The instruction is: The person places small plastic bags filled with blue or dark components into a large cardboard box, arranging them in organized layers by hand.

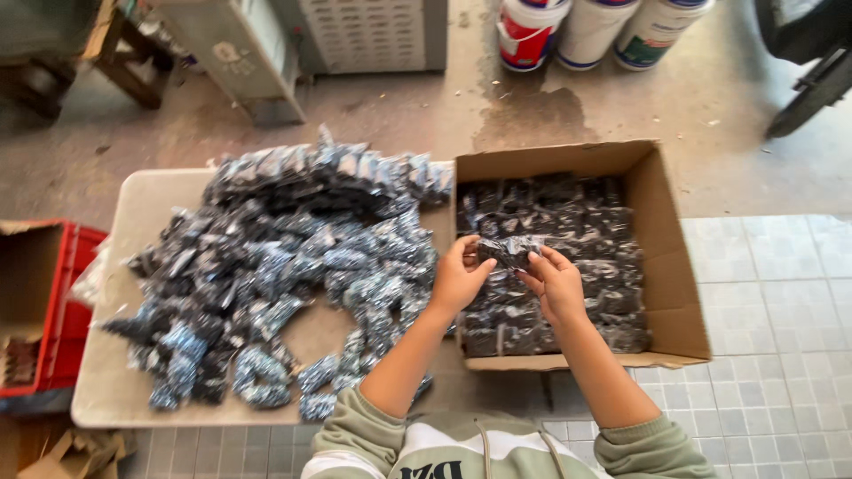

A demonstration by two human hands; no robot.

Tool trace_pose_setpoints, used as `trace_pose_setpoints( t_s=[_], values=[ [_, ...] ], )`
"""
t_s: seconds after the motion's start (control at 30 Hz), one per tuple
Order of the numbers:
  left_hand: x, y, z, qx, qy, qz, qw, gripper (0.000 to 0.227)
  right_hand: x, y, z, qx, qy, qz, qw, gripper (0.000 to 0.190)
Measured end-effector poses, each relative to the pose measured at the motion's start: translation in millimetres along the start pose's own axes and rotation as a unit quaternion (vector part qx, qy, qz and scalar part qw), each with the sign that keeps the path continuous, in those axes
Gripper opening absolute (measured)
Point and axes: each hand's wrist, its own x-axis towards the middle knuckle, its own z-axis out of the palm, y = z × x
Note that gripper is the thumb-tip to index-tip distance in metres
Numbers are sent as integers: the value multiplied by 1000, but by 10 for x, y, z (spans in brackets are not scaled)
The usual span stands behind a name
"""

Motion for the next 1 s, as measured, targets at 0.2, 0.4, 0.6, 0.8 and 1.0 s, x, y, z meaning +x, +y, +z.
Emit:
trace_pose_setpoints(
  t_s=[0.2, 0.4, 0.6, 0.8, 1.0],
  values=[
    [960, -842, 1317, 156, -48, -37, 986, 56, 791, -139, -821, 5, 84, 42, 996, 36],
    [1537, -278, 1942, 132, -96, -14, 986, 63, 2068, -209, -1130, -4, 148, -36, 988, 51],
    [1807, -230, 2166, 326, -136, 116, 928, 53, 2332, -366, -1188, -270, 156, -140, 940, 59],
    [1887, -868, 2302, 548, -85, 335, 762, 53, 2114, -205, -1220, -613, 48, -347, 709, 68],
    [1823, -850, 2307, 551, -96, 335, 758, 55, 1945, -320, -1082, -665, 68, -236, 706, 76]
  ],
)
